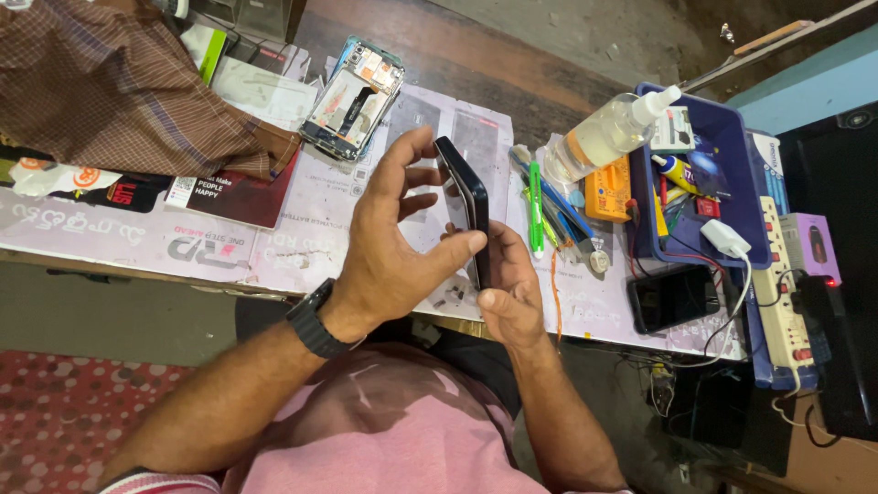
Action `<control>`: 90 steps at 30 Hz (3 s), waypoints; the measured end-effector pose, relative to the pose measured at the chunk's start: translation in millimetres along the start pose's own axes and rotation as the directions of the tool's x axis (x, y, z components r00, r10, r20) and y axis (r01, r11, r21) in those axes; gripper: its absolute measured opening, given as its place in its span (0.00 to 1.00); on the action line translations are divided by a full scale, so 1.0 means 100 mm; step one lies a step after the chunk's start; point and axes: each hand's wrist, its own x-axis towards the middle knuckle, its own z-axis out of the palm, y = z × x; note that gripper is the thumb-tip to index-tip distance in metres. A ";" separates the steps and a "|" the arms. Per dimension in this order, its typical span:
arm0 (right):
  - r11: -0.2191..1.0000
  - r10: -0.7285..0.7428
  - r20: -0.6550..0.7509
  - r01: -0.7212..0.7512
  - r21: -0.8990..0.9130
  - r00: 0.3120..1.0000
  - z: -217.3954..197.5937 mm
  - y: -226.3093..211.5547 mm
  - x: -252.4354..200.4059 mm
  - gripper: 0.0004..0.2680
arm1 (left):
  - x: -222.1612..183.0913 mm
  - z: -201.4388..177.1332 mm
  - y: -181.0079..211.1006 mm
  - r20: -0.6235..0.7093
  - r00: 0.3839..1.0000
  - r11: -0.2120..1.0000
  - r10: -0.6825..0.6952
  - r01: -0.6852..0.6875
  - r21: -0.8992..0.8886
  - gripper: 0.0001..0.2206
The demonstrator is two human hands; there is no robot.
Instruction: The person handles a black smartphone, repeatedly pressing its edges and sides to check the fit of the back cover. They use a blue plastic prying tool to work along the seams and edges of the device, attempting to secure the back panel. The person also turns the phone over to inspect the screen and back.
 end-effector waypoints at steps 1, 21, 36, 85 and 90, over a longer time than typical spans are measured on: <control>1.000 -0.005 0.002 0.005 -0.020 1.000 0.00 0.00 0.00 0.35 | 0.00 -0.02 0.01 0.000 1.000 1.000 0.002 -0.002 -0.003 0.43; 0.999 0.013 -0.010 -0.013 0.046 1.000 -0.04 0.05 -0.01 0.35 | 0.04 -0.08 -0.04 -0.010 0.998 0.998 0.054 -0.054 0.012 0.37; 1.000 0.018 0.030 -0.018 0.025 0.999 -0.01 -0.04 -0.02 0.33 | -0.10 -0.08 -0.16 0.082 0.996 0.986 0.038 -0.024 -0.162 0.35; 0.735 -0.342 0.094 0.329 -0.592 0.935 0.43 -0.29 -0.09 0.37 | 0.12 -0.24 -0.62 0.311 0.947 0.321 -0.080 0.320 -0.892 0.40; 0.773 -0.335 0.104 0.337 -0.538 0.936 0.38 -0.23 -0.05 0.35 | 0.14 -0.24 -0.58 0.294 0.952 0.365 -0.087 0.305 -0.879 0.42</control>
